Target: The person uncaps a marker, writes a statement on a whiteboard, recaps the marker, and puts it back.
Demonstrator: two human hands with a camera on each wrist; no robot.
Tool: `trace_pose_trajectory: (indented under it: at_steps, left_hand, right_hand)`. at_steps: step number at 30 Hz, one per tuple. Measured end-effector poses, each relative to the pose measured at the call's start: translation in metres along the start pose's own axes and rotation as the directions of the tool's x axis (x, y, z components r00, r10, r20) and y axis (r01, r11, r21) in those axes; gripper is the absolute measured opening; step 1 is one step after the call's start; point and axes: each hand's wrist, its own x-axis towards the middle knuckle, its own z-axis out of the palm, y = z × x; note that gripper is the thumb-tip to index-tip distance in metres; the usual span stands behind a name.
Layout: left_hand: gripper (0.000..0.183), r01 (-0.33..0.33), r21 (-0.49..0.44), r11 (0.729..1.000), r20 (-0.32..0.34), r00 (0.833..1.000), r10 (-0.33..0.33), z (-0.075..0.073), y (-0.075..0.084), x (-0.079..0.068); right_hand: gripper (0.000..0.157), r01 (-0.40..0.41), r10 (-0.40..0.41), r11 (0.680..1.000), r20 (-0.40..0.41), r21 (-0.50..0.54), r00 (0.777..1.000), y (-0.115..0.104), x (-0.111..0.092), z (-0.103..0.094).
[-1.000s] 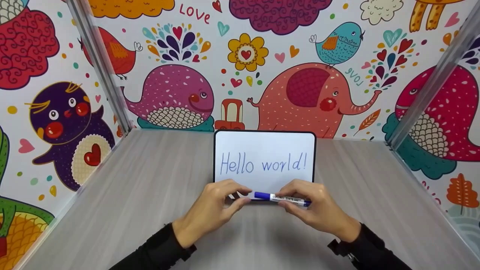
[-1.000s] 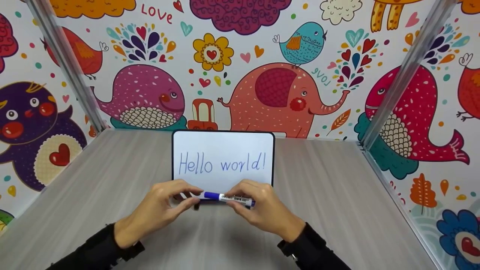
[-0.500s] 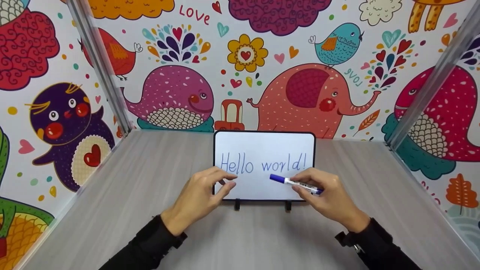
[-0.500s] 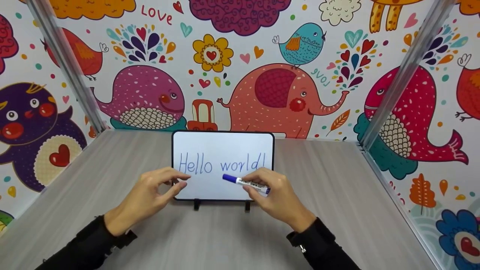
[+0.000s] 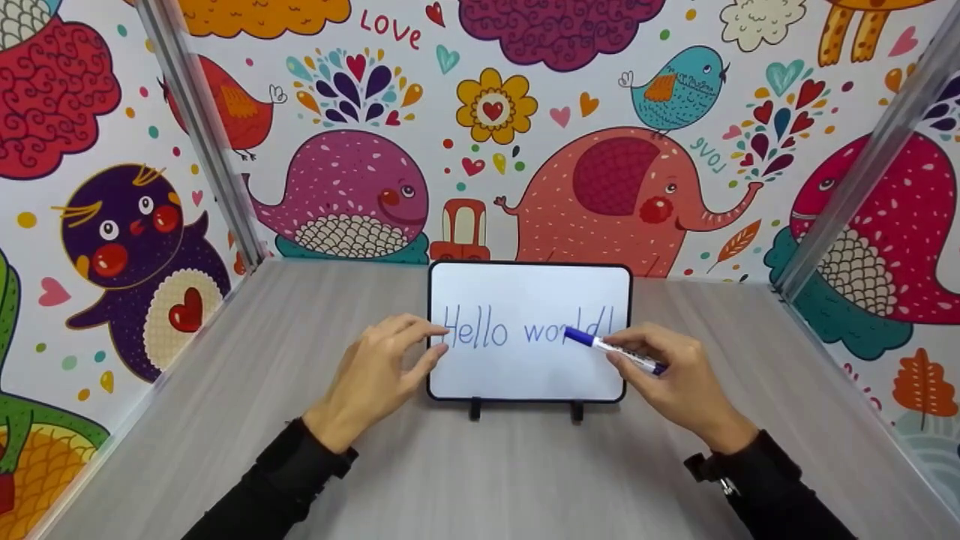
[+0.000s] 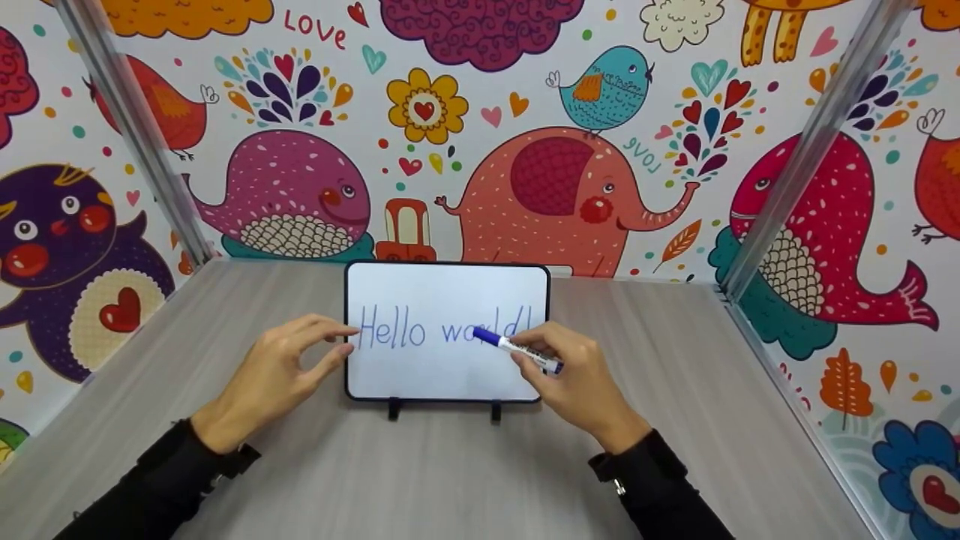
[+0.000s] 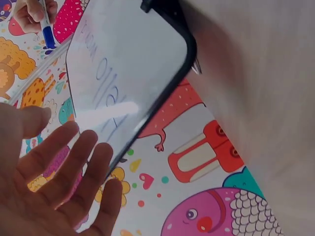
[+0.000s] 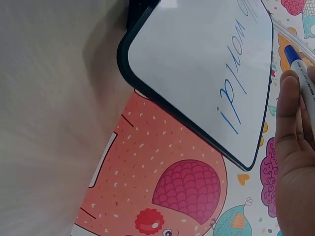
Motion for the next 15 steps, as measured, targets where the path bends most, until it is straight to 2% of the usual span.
trace_pose_trajectory:
  at_steps: [6,15]
  left_hand:
    - [0.027,0.056,0.029,0.998,-0.018,0.998,-0.056,-0.005,-0.012,0.003]
    - [0.031,0.158,0.022,0.987,0.015,0.987,-0.158,-0.007,-0.033,0.005]
  right_hand:
    - [0.033,-0.001,-0.001,0.999,-0.034,-0.042,0.999,0.005,0.000,-0.007]
    - [0.030,-0.110,0.103,0.989,-0.073,-0.096,0.992,0.011,0.001,-0.017]
